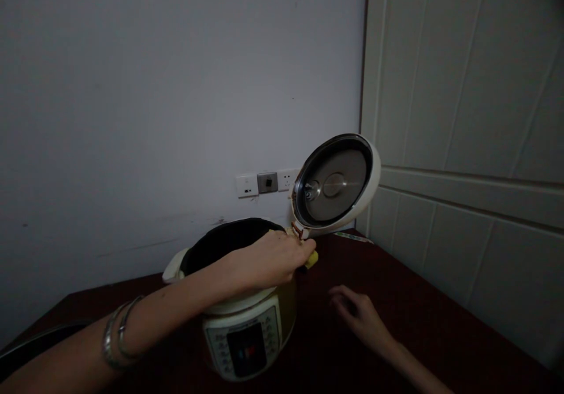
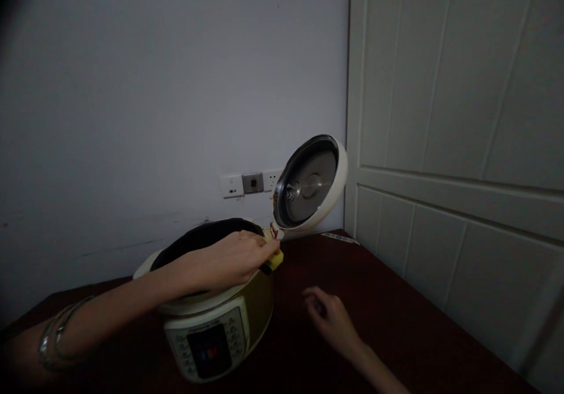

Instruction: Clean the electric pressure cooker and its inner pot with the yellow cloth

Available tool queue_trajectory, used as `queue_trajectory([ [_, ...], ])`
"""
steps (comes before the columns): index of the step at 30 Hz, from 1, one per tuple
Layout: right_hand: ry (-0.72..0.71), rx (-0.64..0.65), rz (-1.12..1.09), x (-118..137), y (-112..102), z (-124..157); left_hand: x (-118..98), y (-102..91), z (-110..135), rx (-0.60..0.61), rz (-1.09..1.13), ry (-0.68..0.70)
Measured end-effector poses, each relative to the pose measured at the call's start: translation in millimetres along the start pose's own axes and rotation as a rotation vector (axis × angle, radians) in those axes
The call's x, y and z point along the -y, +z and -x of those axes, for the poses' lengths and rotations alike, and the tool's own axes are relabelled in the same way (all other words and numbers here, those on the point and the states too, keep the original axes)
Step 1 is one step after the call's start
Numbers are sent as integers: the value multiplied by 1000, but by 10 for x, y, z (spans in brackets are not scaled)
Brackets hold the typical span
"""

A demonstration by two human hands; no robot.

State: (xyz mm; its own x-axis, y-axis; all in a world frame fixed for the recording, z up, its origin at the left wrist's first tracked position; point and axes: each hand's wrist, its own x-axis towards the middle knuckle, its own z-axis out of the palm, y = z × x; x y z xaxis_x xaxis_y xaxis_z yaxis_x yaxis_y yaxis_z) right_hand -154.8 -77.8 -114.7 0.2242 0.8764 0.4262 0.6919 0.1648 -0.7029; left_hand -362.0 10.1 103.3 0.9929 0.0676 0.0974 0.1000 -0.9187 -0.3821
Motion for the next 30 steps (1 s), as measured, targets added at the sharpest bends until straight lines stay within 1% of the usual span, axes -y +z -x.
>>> queue_trajectory([
  [3, -122, -176, -46, 438, -230, -6, -144, -120, 196, -18, 82, -11],
  [5, -232, -218, 4, 742, -386, 6, -219, -201, 296, -24, 141, -13],
  [7, -371, -161, 96, 999, -502, 23, -287, -288, 367, -12, 191, 1],
  [10, -563, 4, 175, 1244, -551, 44, -397, -411, 445, 33, 278, 62],
  [12, -619, 109, 156, 1322, -508, 64, -472, -461, 505, 50, 369, 83],
  [13, -621, 148, 128, 1343, -476, 80, -507, -469, 541, 46, 421, 68],
  [16, -547, 209, -7, 1357, -386, 157, -595, -422, 675, -6, 563, -41],
  [18, -460, 196, -137, 1322, -354, 218, -632, -342, 781, -25, 639, -113],
  [20, -330, 159, -285, 1239, -343, 264, -642, -248, 899, -20, 715, -159],
  [22, -156, 123, -412, 1112, -338, 281, -615, -155, 1036, -24, 785, -199],
  [24, 2, 96, -466, 970, -327, 273, -544, -73, 1194, -74, 828, -266],
  [25, 58, 67, -458, 906, -318, 263, -492, -35, 1277, -123, 842, -316],
  [26, 91, 19, -426, 854, -308, 252, -430, 2, 1358, -197, 855, -375],
  [27, 102, -45, -371, 815, -296, 238, -360, 39, 1435, -298, 869, -440],
  [28, 98, -124, -296, 791, -285, 222, -283, 80, 1504, -425, 883, -504],
  [30, 55, -276, -110, 775, -260, 172, -116, 183, 1606, -730, 891, -627],
])
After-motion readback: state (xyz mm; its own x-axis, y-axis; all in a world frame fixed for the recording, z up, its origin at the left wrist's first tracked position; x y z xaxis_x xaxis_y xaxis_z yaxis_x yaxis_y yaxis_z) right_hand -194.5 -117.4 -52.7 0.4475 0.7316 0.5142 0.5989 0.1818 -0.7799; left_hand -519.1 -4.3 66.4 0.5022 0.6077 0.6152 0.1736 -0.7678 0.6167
